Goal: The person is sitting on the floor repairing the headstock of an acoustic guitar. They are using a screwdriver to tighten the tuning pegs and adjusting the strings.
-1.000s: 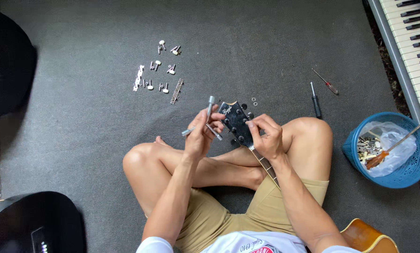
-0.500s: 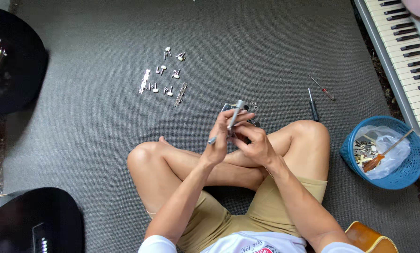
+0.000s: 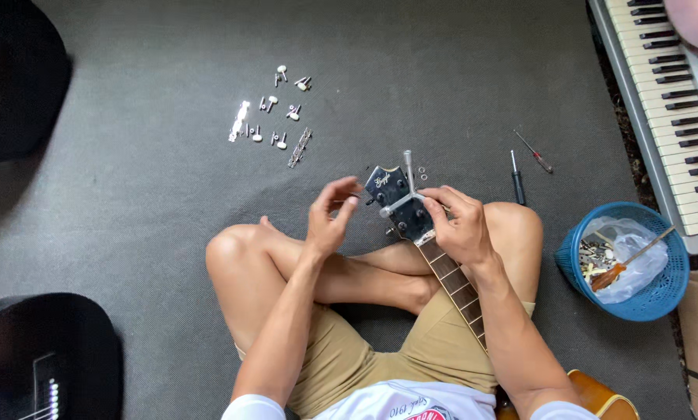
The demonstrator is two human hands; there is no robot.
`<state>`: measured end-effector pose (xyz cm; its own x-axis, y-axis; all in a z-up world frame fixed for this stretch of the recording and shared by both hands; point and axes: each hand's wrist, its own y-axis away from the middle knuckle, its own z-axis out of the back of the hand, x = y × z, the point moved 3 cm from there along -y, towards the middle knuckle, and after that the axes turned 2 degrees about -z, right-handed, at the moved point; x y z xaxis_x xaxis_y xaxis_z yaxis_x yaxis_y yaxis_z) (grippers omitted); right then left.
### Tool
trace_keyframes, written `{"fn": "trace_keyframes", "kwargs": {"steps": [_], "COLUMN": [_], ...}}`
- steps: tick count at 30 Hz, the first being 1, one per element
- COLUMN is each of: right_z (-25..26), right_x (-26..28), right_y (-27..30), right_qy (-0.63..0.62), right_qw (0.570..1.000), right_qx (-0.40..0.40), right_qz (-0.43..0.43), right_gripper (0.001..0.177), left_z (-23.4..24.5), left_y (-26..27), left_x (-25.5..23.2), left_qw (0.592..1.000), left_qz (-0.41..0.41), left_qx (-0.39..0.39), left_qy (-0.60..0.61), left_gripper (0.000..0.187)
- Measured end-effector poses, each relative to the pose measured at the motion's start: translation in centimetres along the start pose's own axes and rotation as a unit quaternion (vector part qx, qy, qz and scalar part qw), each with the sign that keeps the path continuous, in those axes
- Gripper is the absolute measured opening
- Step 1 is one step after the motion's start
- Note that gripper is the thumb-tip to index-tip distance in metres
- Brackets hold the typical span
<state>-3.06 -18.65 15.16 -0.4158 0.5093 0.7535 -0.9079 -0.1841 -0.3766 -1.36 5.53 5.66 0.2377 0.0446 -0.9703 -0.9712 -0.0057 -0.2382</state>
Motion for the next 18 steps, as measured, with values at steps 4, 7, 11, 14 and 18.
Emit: {"fn": "trace_keyframes", "kwargs": {"steps": [4,7,11,14,18], "right_z": [-0.6,-0.7,-1.3,-1.6,-1.7], "right_x": [0.9,1.6,1.5,1.6,2.0], "right_y": [-0.4,-0.8,-1.1,-1.3,-1.8], "right_qy": [0.074,0.107,0.152,0.17,0.187], "right_qw": [0.994,0.988,0.975,0.969,0.962], "right_qx": [-0.006,0.002,0.019,0.036,0.06], "right_qz": [0.077,0.112,0.158,0.174,0.19], "right_gripper": [0.01,0.01,0.011,0.009,0.01], "left_z": [-2.3,-3.5,-3.9,-4.0,-4.0], "left_y": [-0.1,0.3,0.7,0.7,0.9], "left_x": [-1.3,-1.2,-0.9,-0.6,0.1], "left_qw": [0.994,0.986,0.982,0.981,0.971], "left_qz": [-0.011,-0.054,-0.112,-0.123,-0.138], "left_qx": [0.1,0.13,0.107,0.088,0.074], "left_qy": [-0.05,-0.086,-0.107,-0.124,-0.179], "left_gripper": [0.03,0.032,0.027,0.022,0.019]}}
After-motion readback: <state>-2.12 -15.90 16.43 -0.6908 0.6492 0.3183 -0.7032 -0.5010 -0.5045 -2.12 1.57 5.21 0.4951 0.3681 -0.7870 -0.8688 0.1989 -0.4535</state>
